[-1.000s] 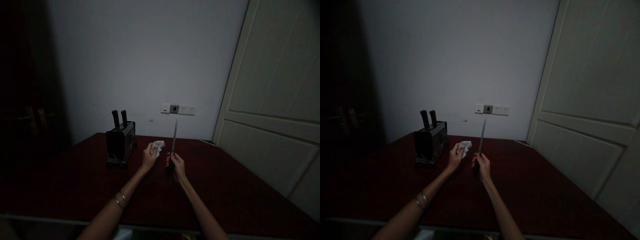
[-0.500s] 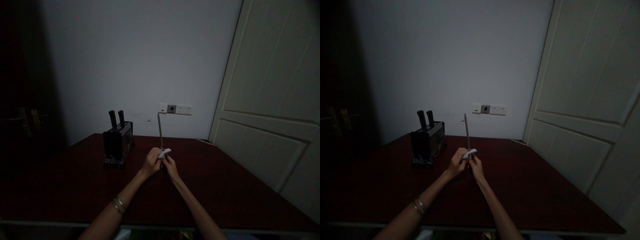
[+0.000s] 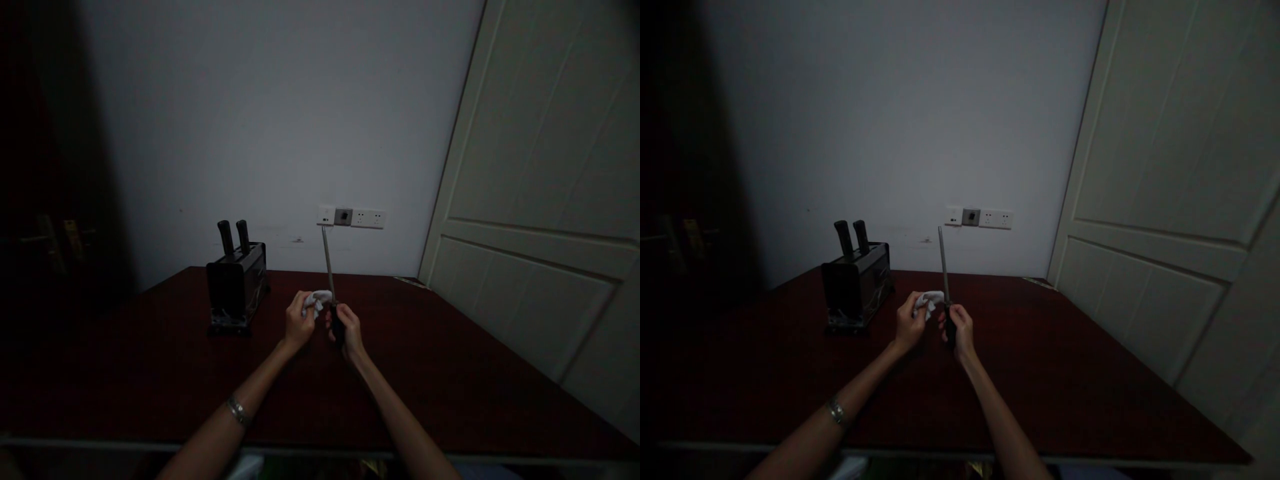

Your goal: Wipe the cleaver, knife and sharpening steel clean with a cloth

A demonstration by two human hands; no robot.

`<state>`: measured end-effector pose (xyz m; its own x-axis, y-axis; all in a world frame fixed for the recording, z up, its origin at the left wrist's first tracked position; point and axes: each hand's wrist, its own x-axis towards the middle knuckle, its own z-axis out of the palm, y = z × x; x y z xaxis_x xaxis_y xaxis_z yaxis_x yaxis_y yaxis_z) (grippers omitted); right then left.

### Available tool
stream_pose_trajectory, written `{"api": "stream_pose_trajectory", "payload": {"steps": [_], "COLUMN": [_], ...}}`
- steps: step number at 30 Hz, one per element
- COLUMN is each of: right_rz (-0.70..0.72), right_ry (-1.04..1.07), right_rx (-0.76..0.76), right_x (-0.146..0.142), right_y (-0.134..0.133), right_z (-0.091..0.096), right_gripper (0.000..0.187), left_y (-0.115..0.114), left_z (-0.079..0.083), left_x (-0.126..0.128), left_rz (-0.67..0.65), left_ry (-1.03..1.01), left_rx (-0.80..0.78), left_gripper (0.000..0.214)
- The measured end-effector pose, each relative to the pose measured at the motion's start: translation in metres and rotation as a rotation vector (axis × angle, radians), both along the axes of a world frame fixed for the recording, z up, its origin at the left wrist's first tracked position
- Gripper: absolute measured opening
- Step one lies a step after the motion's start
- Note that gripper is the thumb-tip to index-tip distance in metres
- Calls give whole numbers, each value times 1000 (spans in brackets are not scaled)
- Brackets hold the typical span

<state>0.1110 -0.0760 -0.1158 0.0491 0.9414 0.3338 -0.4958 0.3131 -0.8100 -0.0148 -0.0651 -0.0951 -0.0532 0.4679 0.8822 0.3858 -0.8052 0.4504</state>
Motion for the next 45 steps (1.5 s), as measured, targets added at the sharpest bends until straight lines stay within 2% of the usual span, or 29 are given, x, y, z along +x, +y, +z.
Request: {"api": "stream_pose_trajectory", "payload": {"steps": [3,7,9,14,19,28,31,35,41,45], "right_rz": [21,0,-4,56,178,311,284,171,60,49], "right_ry": [22,-19,-10,26,63,84,94,63,-28,-80], "right_rx": [-14,-36,-49,-89,-137,-163,-103,-63,-18,38], "right_x": [1,-3,-4,-5,-4,6,9,6,2,1], "right_y": [1,2,2,-2,-9,-14,-14,-13,-9,-9], "right_z": [-1,-4,-5,-2,4,11,15,16,14,11], "right_gripper": [27,26,27,27,29,30,33,22,27,28], "left_y": [-2,-8,-10,-10,-9,-4,0,4,5,1], "left_z": [2,4,4,3,3,4,6,9,7,6], "left_x": [0,4,7,10,10,5,4,1,-1,0], "left_rz": [19,-136,-176,-138,-79,-76,-35,10,43,40], "left_ry": [2,212,263,176,91,37,-71,-181,-135,-62], "left_rx": [25,199,231,88,-89,-205,-220,-204,-150,-19], "left_gripper": [13,20,23,18,14,12,14,15,13,12]}}
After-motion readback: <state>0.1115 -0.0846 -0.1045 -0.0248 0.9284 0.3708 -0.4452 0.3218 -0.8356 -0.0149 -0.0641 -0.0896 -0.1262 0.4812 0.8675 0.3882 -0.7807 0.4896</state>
